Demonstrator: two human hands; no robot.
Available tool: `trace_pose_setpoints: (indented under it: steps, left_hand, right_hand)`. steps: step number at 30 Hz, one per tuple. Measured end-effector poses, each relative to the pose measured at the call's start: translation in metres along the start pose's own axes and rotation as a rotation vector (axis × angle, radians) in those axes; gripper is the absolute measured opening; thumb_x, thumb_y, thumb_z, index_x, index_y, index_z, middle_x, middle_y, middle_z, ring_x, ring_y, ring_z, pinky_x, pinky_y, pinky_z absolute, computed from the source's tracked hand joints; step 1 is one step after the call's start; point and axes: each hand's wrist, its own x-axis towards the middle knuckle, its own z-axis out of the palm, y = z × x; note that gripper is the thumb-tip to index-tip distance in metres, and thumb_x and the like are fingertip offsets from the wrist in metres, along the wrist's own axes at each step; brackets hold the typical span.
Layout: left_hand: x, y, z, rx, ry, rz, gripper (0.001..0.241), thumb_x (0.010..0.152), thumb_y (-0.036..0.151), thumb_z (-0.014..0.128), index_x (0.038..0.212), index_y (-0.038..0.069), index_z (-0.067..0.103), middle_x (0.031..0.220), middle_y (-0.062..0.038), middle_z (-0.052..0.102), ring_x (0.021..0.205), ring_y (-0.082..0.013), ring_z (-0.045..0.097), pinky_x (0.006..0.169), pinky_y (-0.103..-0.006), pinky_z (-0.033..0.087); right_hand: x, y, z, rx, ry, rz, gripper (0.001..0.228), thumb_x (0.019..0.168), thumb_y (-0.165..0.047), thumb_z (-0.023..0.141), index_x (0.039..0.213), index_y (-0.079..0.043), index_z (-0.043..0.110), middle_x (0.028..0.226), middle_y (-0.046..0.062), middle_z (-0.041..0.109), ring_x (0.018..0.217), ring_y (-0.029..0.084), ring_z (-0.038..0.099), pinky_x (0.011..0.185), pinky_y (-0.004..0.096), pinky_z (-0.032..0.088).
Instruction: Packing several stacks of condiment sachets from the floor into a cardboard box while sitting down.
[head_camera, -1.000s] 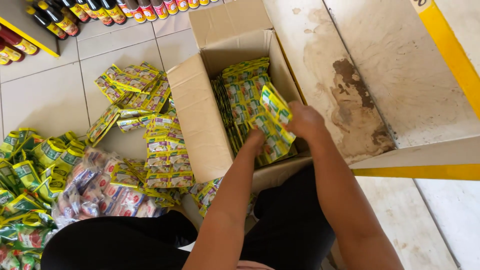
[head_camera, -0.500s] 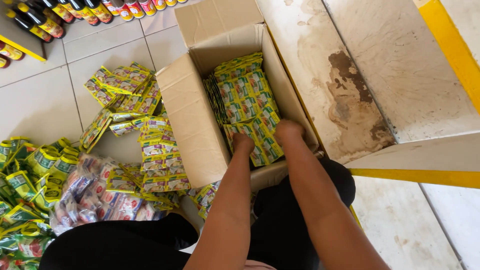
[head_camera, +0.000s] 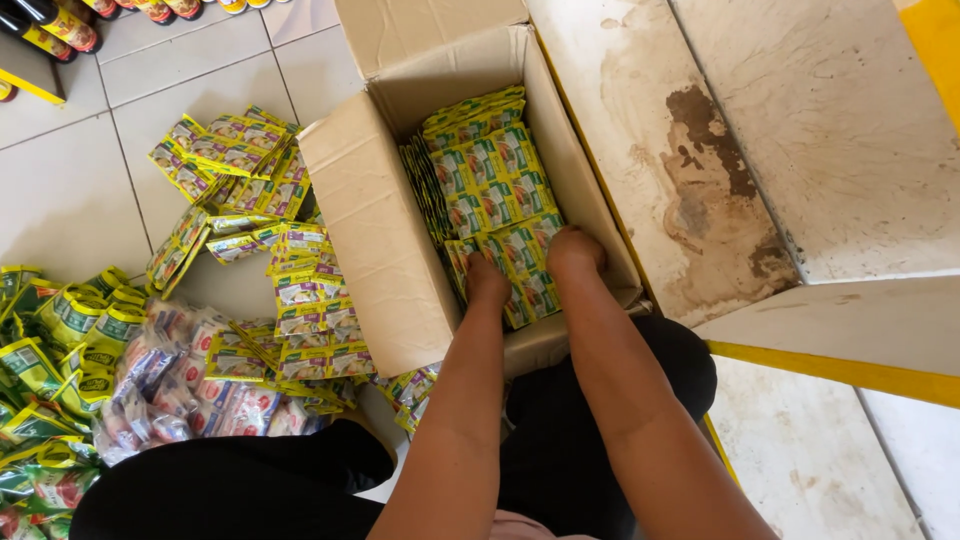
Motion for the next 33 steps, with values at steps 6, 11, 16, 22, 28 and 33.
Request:
trace_pose_setpoints:
  steps: [6, 11, 16, 22, 28, 33]
  left_hand:
    - [-0.017, 0.009, -0.011, 0.103, 0.009, 0.057, 0.050, 0.097, 0.006, 0.060, 0.142, 0.008, 0.038, 0.132, -0.029, 0.062, 0.116, -0.0462, 0.065, 0.096, -0.0541, 0.053]
    - [-0.043, 0.036, -0.024, 0.499, -0.008, 0.190, 0.060, 0.096, 0.013, 0.063, 0.150, 0.012, 0.038, 0.146, -0.024, 0.050, 0.123, -0.0460, 0.060, 0.090, -0.0512, 0.057]
    - [0.006, 0.003, 0.036, 1.272, -0.299, 0.507, 0.057, 0.105, 0.049, 0.045, 0.154, 0.020, 0.047, 0.163, -0.009, 0.039, 0.148, -0.0386, 0.035, 0.113, -0.0660, 0.025]
    - [-0.026, 0.031, -0.008, 1.281, -0.460, 0.265, 0.070, 0.106, 0.064, 0.029, 0.161, 0.021, 0.038, 0.165, -0.010, 0.037, 0.153, -0.0369, 0.027, 0.116, -0.0681, 0.015]
    - [0.052, -0.049, 0.069, 1.582, -0.289, 0.418, 0.063, 0.105, 0.055, 0.033, 0.161, 0.026, 0.029, 0.169, -0.007, 0.024, 0.155, -0.0356, 0.021, 0.110, -0.0699, 0.026]
    - [0.047, -0.036, 0.070, 1.649, -0.294, 0.394, 0.069, 0.104, 0.056, 0.040, 0.163, 0.021, 0.031, 0.168, -0.008, 0.030, 0.151, -0.0370, 0.030, 0.106, -0.0678, 0.034]
  right_hand:
    - [-0.025, -0.009, -0.015, -0.100, -0.067, -0.253, 0.035, 0.100, -0.030, 0.054, 0.130, -0.018, 0.068, 0.135, 0.015, 0.064, 0.124, 0.036, 0.063, 0.099, 0.052, 0.053]
    - [0.001, 0.003, 0.025, -0.271, -0.280, -0.361, 0.043, 0.088, -0.015, 0.070, 0.131, -0.014, 0.071, 0.137, 0.017, 0.065, 0.126, 0.034, 0.065, 0.102, 0.048, 0.055]
    - [-0.022, 0.004, 0.009, -0.254, -0.302, -0.357, 0.044, 0.087, -0.018, 0.071, 0.131, -0.013, 0.070, 0.135, 0.017, 0.067, 0.122, 0.034, 0.066, 0.100, 0.048, 0.055]
    - [-0.034, 0.024, 0.015, -0.228, -0.359, -0.341, 0.045, 0.087, -0.022, 0.071, 0.130, -0.012, 0.070, 0.132, 0.018, 0.069, 0.119, 0.034, 0.067, 0.097, 0.047, 0.056]
    - [-0.085, 0.041, -0.021, -0.177, -0.400, -0.325, 0.046, 0.086, -0.025, 0.072, 0.130, -0.011, 0.070, 0.130, 0.018, 0.070, 0.115, 0.034, 0.068, 0.094, 0.047, 0.056]
    - [-0.123, 0.114, -0.041, -0.149, -0.408, -0.297, 0.047, 0.086, -0.028, 0.073, 0.129, -0.010, 0.069, 0.128, 0.018, 0.072, 0.112, 0.034, 0.069, 0.091, 0.047, 0.057]
